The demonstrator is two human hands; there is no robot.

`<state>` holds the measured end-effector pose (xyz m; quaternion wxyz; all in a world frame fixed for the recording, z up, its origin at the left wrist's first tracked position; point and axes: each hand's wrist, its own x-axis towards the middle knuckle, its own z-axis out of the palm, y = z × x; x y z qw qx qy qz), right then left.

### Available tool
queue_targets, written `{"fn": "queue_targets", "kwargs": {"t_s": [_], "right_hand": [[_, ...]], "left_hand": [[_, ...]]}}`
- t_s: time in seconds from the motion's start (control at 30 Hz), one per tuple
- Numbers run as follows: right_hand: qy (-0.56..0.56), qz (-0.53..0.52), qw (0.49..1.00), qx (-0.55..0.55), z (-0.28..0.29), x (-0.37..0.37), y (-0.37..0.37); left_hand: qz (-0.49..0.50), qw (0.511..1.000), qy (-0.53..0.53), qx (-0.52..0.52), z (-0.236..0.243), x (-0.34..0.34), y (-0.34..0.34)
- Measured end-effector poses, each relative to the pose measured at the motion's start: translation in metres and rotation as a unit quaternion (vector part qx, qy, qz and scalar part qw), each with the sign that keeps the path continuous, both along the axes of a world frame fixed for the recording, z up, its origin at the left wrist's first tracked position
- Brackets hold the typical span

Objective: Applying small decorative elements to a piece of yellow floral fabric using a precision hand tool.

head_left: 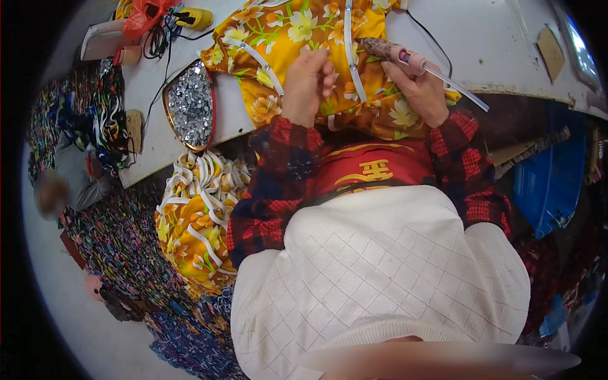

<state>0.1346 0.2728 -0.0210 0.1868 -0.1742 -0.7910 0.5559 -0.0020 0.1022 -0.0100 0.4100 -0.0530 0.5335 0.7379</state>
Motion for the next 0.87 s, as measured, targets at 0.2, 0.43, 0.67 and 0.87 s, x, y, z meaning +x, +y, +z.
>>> {"fn": "queue_targets", "kwargs": {"t_s": [0.2,0.43,0.67,0.87], "right_hand": [[0.029,0.021,0.983,0.180,-0.006,-0.008,0.000],[-0.036,-0.002,0.995,0.093,0.000,-0.010,-0.002],[-0.005,-0.029,0.999,0.030,-0.001,-0.011,-0.005],[-0.055,-0.003,0.992,0.109,-0.007,-0.009,-0.001]], "left_hand": [[-0.042,0.997,0.055,-0.042,0.003,-0.003,0.008],[-0.100,0.991,0.088,-0.015,0.003,-0.015,0.008],[-0.059,0.996,0.060,0.022,-0.006,-0.027,0.019],[-0.117,0.978,0.159,-0.070,-0.011,-0.029,0.026]]}}
